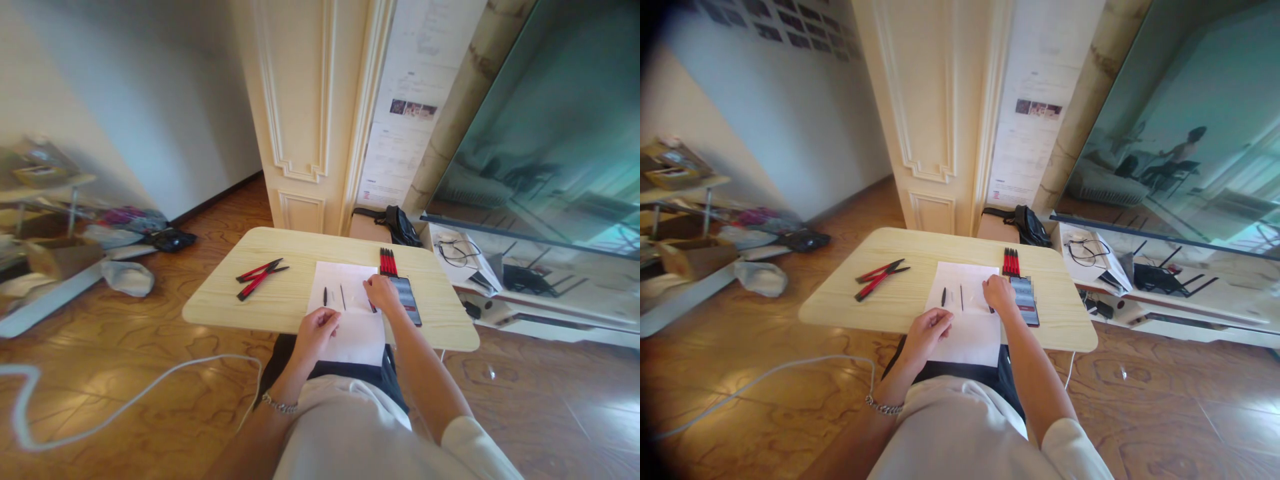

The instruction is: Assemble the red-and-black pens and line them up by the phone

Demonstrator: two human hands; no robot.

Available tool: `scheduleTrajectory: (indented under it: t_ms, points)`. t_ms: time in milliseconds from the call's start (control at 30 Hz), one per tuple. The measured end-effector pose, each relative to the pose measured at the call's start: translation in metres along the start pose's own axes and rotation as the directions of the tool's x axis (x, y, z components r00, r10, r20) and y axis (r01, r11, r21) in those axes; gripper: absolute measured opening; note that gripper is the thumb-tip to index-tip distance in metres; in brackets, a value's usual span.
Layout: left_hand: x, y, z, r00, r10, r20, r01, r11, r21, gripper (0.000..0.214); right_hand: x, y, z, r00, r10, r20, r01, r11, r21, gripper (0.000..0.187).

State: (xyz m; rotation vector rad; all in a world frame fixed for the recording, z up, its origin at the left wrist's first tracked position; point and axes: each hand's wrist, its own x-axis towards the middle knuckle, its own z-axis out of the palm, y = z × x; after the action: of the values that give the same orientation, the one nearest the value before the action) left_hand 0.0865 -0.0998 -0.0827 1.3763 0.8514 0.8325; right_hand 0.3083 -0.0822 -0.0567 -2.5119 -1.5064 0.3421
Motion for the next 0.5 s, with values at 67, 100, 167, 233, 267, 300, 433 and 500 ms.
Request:
scheduleTrajectory:
  t_ms: [67,100,167,233,267,300,433,500]
  points:
    - [0.0,0.001,0.001,1.0,-0.005,0.002,0.005,1.0,0.0,0.026,-0.002,0.0,0.0,1.0,0.004,0.001,-0.004,1.0,0.003,0.039]
    - [0.0,0.001,0.001,1.0,-0.005,0.001,0.005,1.0,-0.001,0.027,-0.002,-0.001,0.0,1.0,0.003,-0.003,-0.003,1.0,0.006,0.039]
    - [0.0,0.002,0.002,1.0,0.005,-0.001,-0.005,1.0,-0.005,0.027,-0.004,-0.001,0.0,1.0,-0.008,-0.024,0.008,1.0,0.021,0.038]
    - [0.0,0.002,0.001,1.0,0.016,-0.005,-0.016,1.0,-0.007,0.027,-0.006,-0.003,-0.002,0.999,-0.018,-0.051,0.021,0.998,0.054,0.035]
    - [0.0,0.002,0.001,1.0,0.02,-0.01,-0.02,1.0,-0.005,0.028,-0.006,-0.003,-0.004,0.998,-0.025,-0.066,0.031,0.996,0.083,0.034]
    - [0.001,0.002,0.001,1.0,0.023,-0.015,-0.023,1.0,-0.001,0.028,-0.008,-0.004,-0.007,0.996,-0.038,-0.083,0.048,0.991,0.123,0.032]
    - [0.002,0.005,0.003,0.998,0.06,-0.026,-0.059,0.998,0.022,0.029,-0.02,-0.011,-0.017,0.973,-0.133,-0.186,0.194,0.912,0.362,0.028]
    - [0.001,0.009,0.006,0.995,0.091,-0.027,-0.09,0.996,0.024,0.03,-0.033,-0.017,-0.018,0.949,-0.194,-0.248,0.294,0.827,0.48,0.028]
